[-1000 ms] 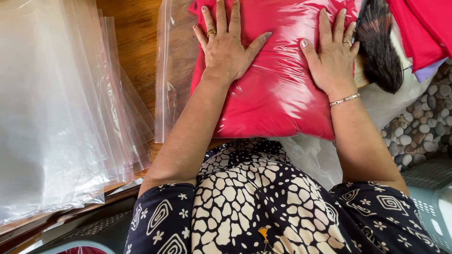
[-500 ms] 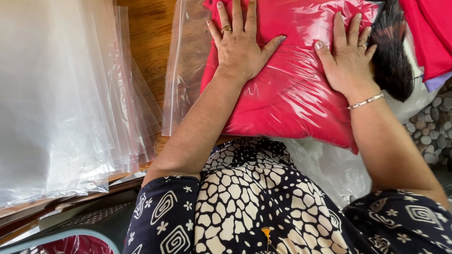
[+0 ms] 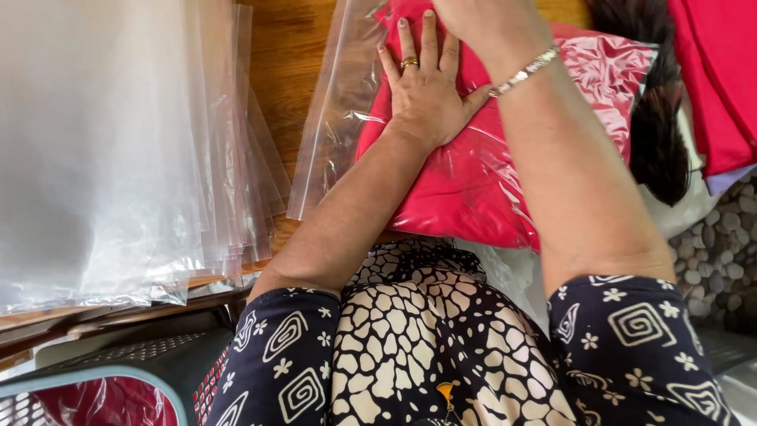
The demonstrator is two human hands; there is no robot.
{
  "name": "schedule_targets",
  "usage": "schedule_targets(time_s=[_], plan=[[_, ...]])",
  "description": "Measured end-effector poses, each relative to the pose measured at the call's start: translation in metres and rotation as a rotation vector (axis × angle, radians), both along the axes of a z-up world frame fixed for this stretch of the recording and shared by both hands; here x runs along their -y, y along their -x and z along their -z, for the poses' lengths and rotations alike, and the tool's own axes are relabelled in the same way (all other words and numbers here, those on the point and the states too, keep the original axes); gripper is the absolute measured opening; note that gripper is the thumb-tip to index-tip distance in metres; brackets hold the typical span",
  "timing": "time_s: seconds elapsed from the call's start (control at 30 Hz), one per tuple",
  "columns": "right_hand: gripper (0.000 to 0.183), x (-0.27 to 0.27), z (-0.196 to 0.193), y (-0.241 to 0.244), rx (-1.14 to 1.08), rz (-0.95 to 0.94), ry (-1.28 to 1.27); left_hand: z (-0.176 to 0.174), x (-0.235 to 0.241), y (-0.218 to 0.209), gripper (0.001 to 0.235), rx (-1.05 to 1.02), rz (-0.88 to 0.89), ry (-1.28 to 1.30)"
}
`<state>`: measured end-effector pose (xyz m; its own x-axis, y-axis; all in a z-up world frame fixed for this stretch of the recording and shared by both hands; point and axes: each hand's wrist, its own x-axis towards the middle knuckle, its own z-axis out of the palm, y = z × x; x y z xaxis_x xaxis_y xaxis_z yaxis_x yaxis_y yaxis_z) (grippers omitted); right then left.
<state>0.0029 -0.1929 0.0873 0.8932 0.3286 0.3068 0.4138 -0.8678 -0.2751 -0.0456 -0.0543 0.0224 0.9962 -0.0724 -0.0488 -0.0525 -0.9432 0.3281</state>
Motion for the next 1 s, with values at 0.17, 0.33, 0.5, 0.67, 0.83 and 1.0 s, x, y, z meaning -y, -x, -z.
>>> schedule_targets(time_s=[0.17, 0.33, 0.5, 0.67, 0.83, 1.0], plan=[[0.044, -0.048, 0.087, -0.064, -0.047, 0.017, -0.352, -0.014, -0.006, 0.0, 0.079, -0.151, 0.057, 0.063], [0.026, -0.07, 0.073, -0.072, -0.102, -0.127, -0.687, 0.018, -0.005, -0.01, 0.096, 0.046, 0.057, 0.273], [0.028, -0.074, 0.054, -0.059, -0.313, -0.167, -0.771, 0.005, -0.02, -0.017, 0.107, -0.012, 0.067, 0.541], [0.033, -0.06, 0.08, -0.074, -0.328, -0.172, -0.905, 0.01, -0.043, -0.036, 0.06, -0.062, -0.13, 1.242], [0.045, -0.065, 0.059, -0.056, -0.34, -0.285, -0.571, -0.061, -0.078, -0.008, 0.016, 0.298, -0.381, 1.114], [0.043, -0.068, 0.06, -0.057, -0.379, -0.192, -0.395, -0.063, -0.098, -0.023, 0.014, 0.316, -0.402, 0.959]])
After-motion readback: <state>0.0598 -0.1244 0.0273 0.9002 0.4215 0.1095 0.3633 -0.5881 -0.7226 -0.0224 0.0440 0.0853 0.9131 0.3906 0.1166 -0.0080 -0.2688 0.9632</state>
